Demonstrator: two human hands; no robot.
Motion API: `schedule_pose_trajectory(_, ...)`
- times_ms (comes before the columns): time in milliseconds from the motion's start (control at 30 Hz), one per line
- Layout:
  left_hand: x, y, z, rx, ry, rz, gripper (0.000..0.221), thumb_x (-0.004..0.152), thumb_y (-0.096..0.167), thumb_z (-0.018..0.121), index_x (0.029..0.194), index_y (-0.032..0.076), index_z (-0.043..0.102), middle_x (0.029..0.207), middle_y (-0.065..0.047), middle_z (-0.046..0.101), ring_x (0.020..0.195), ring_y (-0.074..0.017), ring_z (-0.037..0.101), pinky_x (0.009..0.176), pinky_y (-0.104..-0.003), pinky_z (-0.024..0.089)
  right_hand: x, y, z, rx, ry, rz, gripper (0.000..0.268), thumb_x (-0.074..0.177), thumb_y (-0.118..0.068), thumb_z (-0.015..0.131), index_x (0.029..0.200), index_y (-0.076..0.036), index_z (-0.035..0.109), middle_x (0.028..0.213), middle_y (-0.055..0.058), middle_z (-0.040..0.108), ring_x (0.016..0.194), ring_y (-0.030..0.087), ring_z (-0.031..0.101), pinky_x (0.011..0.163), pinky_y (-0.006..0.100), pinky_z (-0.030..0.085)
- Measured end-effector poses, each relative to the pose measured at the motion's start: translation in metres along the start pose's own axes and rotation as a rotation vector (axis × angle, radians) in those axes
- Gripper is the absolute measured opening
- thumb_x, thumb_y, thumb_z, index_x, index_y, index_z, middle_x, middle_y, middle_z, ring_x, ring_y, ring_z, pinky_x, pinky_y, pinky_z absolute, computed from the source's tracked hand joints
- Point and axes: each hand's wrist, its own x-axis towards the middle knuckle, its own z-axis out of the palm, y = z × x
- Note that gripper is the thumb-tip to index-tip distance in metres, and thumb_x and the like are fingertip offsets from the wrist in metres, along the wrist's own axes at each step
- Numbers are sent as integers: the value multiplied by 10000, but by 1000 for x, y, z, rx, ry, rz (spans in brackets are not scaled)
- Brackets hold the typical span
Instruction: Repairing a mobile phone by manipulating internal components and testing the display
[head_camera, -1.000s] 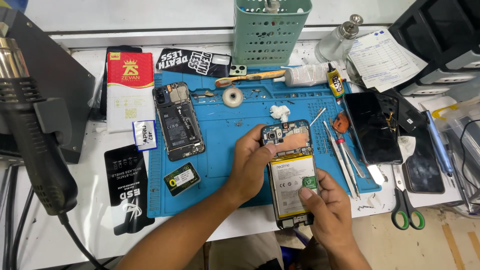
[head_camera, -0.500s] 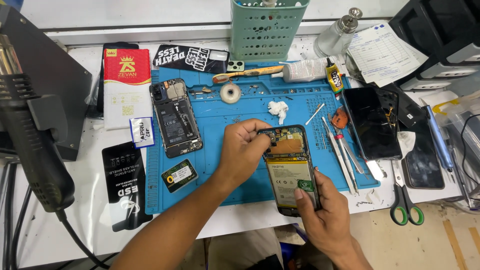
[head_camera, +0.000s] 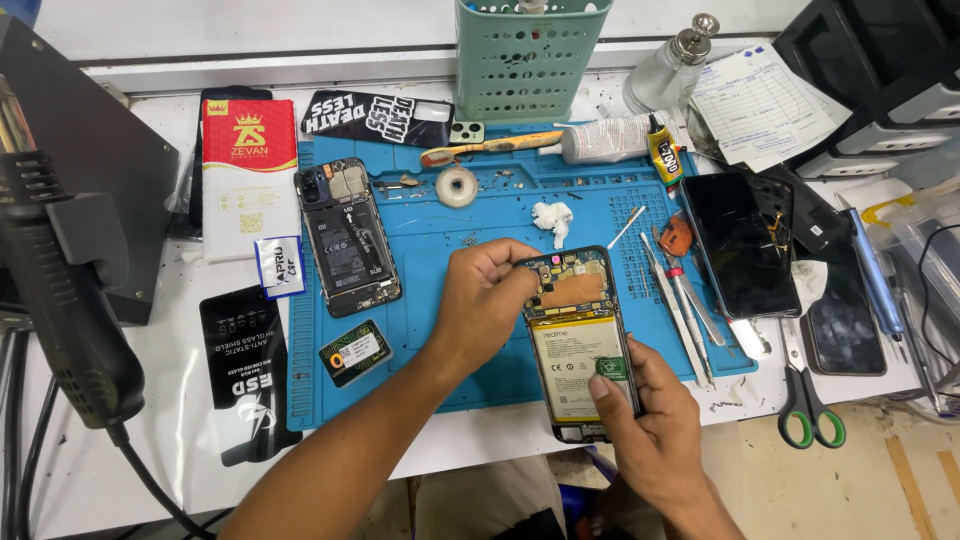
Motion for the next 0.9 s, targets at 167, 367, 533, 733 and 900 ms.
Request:
schedule_pose_trajectory(167,1,-3,-4,-26,-34,36,241,847,51,490,837,-27,718,703,-79,708,643,-181,662,528,-338,532,0,0,1,42,10,36,503,916,-193,620,1381,-8,559,1214,141,759,1076,230,735,853,364,691)
schedule_pose_trajectory(367,1,2,-1,32,-10,-49,208,866,54,529,838,-18,722,700,-79,727,636,-197,673,514,-346,524,-1,3,0,-56,-4,-14,487,927,-211,614,1380,-39,557,1207,123,763,1064,209,742,836,354,705)
schedule_pose_trajectory(533,1,3,0,96,26,-113,170,882,77,571,846,-16,709,666,-82,726,598,-176,659,490,-335,506,0,5,0,-178,-10,-93,476,936,-204,611,1373,-26,550,1210,129,761,1082,217,758,871,335,689)
schedule_pose_trajectory(733,2,-3,0,157,53,-87,143,857,82,574,747,30,649,527,6,557,513,-89,459,456,-309,387,0,4,0,-195,-29,-91,469,930,-183,611,1366,-22,548,1222,135,759,1096,232,759,886,349,691)
schedule_pose_trajectory(900,1,2,2,144,55,-124,148,844,65,559,763,13,673,610,-52,682,575,-148,631,460,-303,453,0,10,-1,-165,-17,10,492,916,-239,623,1371,-61,560,1222,113,768,1083,218,758,826,356,711)
